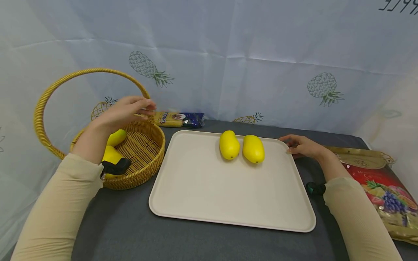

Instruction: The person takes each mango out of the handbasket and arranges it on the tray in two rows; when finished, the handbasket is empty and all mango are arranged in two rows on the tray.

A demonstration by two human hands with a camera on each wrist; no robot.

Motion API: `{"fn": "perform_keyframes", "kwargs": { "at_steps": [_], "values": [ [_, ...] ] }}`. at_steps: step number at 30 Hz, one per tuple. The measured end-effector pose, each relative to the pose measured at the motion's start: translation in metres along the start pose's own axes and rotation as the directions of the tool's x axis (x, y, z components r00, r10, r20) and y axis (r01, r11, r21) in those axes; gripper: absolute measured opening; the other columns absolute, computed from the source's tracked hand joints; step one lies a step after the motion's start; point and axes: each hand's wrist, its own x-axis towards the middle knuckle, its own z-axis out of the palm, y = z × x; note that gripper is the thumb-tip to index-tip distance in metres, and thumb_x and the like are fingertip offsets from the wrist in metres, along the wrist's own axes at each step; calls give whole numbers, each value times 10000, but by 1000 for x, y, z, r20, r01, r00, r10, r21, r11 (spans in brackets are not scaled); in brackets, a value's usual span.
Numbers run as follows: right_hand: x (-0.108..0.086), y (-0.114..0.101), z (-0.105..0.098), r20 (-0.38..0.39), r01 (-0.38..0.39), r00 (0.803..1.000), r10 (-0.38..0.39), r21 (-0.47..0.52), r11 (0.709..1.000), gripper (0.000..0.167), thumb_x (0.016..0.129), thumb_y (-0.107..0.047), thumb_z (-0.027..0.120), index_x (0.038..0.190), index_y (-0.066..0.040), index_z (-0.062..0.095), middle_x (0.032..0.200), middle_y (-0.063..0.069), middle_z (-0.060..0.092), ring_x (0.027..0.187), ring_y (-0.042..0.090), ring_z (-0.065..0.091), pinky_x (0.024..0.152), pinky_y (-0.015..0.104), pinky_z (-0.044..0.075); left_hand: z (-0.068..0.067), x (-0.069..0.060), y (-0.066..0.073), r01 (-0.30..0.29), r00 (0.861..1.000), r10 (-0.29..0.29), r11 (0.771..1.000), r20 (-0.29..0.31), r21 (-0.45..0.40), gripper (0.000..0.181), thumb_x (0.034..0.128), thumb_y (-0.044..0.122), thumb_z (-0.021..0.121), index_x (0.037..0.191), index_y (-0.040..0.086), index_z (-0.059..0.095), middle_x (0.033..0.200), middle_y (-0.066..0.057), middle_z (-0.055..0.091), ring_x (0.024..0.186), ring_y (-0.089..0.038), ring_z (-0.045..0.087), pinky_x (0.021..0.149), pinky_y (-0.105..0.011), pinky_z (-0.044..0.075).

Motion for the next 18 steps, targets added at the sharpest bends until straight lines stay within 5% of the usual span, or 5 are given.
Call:
{"fn": "perform_keyframes", "kwargs": {
  "at_steps": [10,18],
  "values": [
    [0,1,-2,5,11,1000,-11,0,1000,598,979,-147,595,1504,-33,330,1250,250,509,991,219,613,928,411,600,-14,6,-23,104,994,-102,993,-39,48,777,1029,538,348,1570,8,175,1572,-255,291,1433,-414,346,1209,-559,315],
    [0,0,-1,4,7,1000,-7,8,1000,607,972,-155,611,1501,-36,338,1255,252,514,996,221,624,931,420,600,-21,11,-36,156,985,-150,986,-88,61,777,1020,539,370,1562,5,212,1587,-267,255,1413,-416,348,1205,-558,326]
  ]
}}
